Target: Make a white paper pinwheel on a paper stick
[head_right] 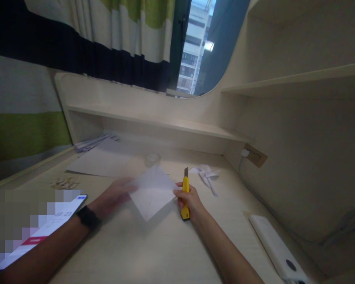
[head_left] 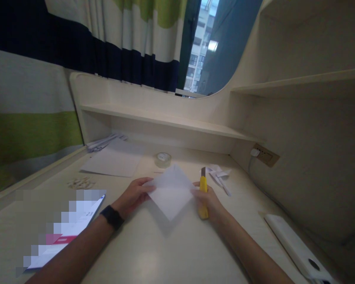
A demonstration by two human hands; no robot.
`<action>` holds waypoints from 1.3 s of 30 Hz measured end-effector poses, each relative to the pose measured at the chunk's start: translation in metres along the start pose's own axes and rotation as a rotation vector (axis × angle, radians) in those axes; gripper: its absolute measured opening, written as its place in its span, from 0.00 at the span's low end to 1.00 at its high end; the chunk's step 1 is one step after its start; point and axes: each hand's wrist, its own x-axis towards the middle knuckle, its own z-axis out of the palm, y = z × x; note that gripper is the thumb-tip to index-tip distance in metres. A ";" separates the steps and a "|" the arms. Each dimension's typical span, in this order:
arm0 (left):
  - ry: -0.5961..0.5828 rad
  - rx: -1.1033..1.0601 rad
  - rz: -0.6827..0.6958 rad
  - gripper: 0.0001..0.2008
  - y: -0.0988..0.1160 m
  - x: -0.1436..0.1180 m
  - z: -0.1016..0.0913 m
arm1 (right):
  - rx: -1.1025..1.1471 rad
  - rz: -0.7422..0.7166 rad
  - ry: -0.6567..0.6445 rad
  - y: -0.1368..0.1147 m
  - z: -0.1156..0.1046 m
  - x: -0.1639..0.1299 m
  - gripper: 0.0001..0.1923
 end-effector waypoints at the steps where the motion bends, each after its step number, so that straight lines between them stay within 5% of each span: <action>1: 0.015 0.004 0.000 0.12 -0.001 0.001 -0.001 | 0.015 0.020 -0.023 -0.001 -0.001 -0.001 0.20; 9: 0.071 0.059 -0.032 0.07 -0.005 0.003 -0.003 | 0.007 0.073 -0.095 -0.002 -0.008 0.001 0.13; 19: 0.044 0.248 -0.140 0.11 0.001 -0.002 -0.001 | -0.292 0.155 -0.207 0.000 -0.022 0.006 0.09; 27: -0.052 0.474 -0.127 0.17 -0.007 0.006 -0.013 | -0.464 0.144 -0.235 -0.005 -0.024 0.004 0.13; 31: -0.100 0.462 -0.170 0.20 -0.008 0.005 -0.016 | -0.549 0.080 -0.368 -0.015 -0.028 0.003 0.13; 35: -0.049 0.513 -0.157 0.19 -0.005 0.004 -0.014 | -0.586 -0.015 -0.507 -0.030 -0.038 0.002 0.26; 39: -0.025 0.545 -0.123 0.20 -0.004 0.006 -0.010 | -0.707 -0.046 -0.402 -0.044 -0.036 0.007 0.24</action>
